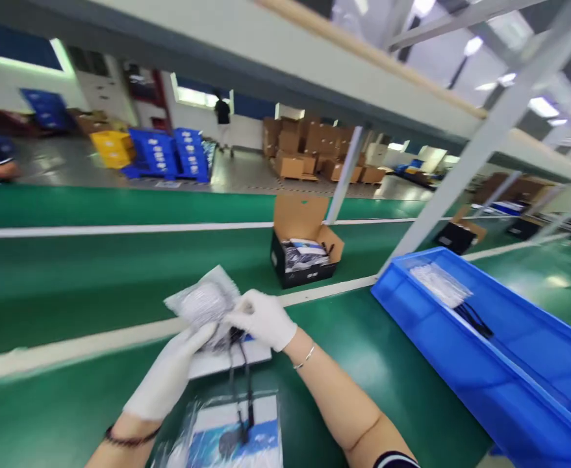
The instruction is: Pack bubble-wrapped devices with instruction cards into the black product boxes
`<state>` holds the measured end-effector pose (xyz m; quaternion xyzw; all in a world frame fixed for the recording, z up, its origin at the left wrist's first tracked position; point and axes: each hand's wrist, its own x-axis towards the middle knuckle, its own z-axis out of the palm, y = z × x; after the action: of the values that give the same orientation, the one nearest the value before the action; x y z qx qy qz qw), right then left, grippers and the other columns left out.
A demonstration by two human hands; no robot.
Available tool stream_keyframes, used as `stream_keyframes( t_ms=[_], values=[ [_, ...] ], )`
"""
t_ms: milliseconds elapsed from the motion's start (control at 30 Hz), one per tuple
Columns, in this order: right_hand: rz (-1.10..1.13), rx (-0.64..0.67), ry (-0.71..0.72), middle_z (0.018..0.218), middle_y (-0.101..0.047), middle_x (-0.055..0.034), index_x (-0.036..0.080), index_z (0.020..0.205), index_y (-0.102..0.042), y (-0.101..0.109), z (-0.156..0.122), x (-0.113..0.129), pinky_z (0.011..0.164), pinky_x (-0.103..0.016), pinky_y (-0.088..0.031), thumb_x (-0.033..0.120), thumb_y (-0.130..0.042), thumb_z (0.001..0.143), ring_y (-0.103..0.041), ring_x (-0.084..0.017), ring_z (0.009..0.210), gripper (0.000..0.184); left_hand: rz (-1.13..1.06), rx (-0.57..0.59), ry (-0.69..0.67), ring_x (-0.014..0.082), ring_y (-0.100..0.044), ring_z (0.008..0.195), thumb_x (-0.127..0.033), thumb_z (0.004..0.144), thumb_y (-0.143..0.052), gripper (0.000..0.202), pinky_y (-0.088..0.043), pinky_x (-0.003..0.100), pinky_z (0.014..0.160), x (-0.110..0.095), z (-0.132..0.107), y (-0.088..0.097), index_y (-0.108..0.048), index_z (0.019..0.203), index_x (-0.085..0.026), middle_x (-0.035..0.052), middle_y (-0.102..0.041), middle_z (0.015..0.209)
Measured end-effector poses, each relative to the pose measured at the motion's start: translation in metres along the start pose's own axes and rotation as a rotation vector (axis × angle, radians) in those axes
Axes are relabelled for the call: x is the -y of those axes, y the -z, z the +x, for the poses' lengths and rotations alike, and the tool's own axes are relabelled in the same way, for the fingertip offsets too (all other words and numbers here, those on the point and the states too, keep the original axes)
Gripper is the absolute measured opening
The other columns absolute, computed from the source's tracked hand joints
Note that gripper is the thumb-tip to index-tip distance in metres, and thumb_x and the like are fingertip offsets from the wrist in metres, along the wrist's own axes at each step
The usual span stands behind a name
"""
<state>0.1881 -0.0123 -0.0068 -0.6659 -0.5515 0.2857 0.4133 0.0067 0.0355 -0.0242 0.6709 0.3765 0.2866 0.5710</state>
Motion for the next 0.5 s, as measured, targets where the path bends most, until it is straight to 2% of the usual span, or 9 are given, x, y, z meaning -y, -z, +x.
stream_keyframes(
  t_ms=[133,500],
  values=[
    [-0.070,-0.033,-0.053,0.062,-0.058,0.0066,0.021,0.063,-0.052,0.0015,0.0000,-0.0028,0.062,-0.025,-0.041,0.042,-0.072,0.069,-0.055,-0.013,0.065,0.029,-0.151,0.033,0.056,0.0322,-0.055,0.124,-0.053,0.079,-0.065,0.061,-0.039,0.046,0.112,-0.0056,-0.0010,-0.0109,-0.062,0.126,-0.013,0.0098,-0.063,0.130],
    [-0.076,0.006,-0.080,0.058,-0.054,0.0075,0.023,0.060,-0.046,0.0052,-0.0020,-0.0018,0.061,-0.026,-0.040,0.045,-0.070,0.068,-0.052,-0.013,0.060,0.033,-0.179,0.091,0.051,0.0319,-0.053,0.126,-0.054,0.079,-0.064,0.061,-0.039,0.045,0.111,-0.0044,-0.0009,-0.0118,-0.062,0.125,-0.013,0.0094,-0.063,0.131]
  ],
)
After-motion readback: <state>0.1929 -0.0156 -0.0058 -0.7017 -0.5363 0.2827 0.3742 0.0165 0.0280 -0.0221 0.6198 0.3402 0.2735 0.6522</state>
